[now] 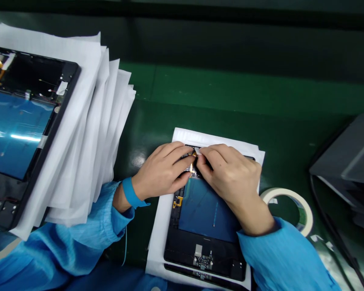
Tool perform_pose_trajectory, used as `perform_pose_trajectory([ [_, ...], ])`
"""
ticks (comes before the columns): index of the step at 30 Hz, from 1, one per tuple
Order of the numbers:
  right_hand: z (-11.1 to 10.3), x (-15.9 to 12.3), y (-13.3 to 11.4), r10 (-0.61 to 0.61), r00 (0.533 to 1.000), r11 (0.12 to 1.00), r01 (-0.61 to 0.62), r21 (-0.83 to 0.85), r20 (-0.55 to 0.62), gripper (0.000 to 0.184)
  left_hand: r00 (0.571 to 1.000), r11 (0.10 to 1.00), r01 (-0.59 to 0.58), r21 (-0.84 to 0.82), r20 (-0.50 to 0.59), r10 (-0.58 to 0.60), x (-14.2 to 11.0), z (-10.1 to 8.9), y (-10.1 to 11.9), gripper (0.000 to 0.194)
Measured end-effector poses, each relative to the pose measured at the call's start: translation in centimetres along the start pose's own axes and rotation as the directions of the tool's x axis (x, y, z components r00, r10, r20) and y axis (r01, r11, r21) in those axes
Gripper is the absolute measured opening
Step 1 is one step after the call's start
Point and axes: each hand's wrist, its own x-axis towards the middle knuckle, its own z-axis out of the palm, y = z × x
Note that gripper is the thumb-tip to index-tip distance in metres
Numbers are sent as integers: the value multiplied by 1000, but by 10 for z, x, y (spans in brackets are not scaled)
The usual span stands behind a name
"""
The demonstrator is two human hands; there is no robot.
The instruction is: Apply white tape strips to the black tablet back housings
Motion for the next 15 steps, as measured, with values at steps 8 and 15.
perform_pose_trajectory([
  [8,1,3,0,-80,996,997,79,-28,-28,7,1000,1000,5,0,-16,-5,-1,1,0,29],
  [15,-1,4,-1,-155,988,984,156,-88,24,14,998,999,42,-30,39,-41,-2,2,2,25],
])
